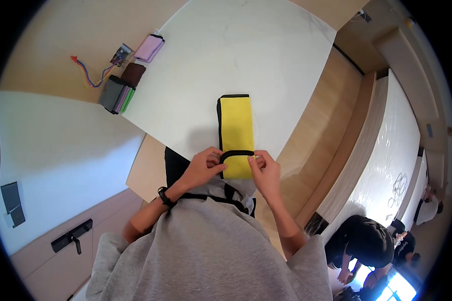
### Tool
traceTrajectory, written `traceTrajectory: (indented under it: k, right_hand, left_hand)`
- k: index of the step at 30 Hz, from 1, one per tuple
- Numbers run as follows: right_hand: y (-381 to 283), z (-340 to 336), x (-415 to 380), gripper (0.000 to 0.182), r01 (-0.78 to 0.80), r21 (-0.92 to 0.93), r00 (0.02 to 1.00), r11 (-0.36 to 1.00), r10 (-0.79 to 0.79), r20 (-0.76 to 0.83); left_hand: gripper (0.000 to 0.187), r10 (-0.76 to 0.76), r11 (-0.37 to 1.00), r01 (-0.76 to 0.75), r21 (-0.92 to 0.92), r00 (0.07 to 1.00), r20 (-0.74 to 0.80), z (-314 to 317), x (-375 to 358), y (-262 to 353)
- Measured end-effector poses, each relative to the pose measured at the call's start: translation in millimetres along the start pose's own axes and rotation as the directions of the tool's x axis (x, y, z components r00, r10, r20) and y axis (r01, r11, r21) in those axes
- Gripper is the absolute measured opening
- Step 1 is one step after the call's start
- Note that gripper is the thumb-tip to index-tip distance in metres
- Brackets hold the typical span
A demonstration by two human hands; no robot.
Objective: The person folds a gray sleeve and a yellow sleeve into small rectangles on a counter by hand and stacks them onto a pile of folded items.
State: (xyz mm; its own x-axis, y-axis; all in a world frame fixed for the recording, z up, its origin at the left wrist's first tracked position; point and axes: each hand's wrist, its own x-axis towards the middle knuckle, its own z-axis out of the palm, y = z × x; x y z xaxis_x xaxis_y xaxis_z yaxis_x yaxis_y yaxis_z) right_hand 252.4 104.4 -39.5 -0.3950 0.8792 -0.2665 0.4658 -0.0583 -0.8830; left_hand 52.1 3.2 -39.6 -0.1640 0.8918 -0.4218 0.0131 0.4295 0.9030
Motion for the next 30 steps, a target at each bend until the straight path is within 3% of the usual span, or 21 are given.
traceTrajectory:
  k: [5,11,19,22,23,24,25,27,30]
  right_hand:
    - [-1.2,-2.1,2.4,0.018,-0.031,0.063,0.999,0.998,0.032,-0.019]
    - [0.2,0.2,0.8,0.017,-0.026,-0.011,0.999,1.000,0.026,-0.021]
    - [13.0,6.8,4.5,0.020,0.099,-0.044,0.992,0.994,-0.102,-0.071]
    - [-0.4,6.4,1.7,0.024,0.146,-0.146,0.978,0.979,-0.164,-0.126]
    - [0.0,6.1,1.6,0.024,0.146,-0.146,0.978,0.978,-0.165,-0.126]
    - [0.9,5.7,0.8,0.026,0.153,-0.179,0.974,0.972,-0.178,-0.137]
    - [1.9,5.1,-0.4,0.027,0.158,-0.211,0.971,0.965,-0.191,-0.147]
    - [4.6,2.7,-4.3,0.028,0.177,-0.262,0.969,0.949,-0.216,-0.124]
    - [10.9,3.1,-6.1,0.028,0.221,-0.324,0.958,0.920,-0.268,-0.105]
  left_hand:
    - [0.036,0.000,0.999,0.000,0.037,1.000,0.003,-0.2,2.2,-1.5]
    - [0.038,0.018,0.987,-0.015,0.158,1.000,-0.018,-2.3,0.6,2.8]
    - [0.041,0.083,0.976,-0.071,0.205,0.995,-0.048,0.1,1.1,0.8]
    - [0.038,-0.039,0.964,0.052,0.260,0.998,-0.052,3.1,-2.0,16.4]
    - [0.040,0.220,0.867,-0.161,0.472,0.973,-0.072,5.5,-3.7,14.4]
    - [0.042,0.463,0.676,-0.329,0.659,0.886,-0.031,7.3,-4.0,12.2]
    - [0.042,0.463,0.676,-0.329,0.660,0.886,-0.032,8.5,-1.6,9.2]
    - [0.054,0.544,0.543,-0.462,0.701,0.829,0.125,11.5,4.4,2.0]
    - [0.062,0.482,0.437,-0.467,0.769,0.843,0.239,16.2,8.3,-5.7]
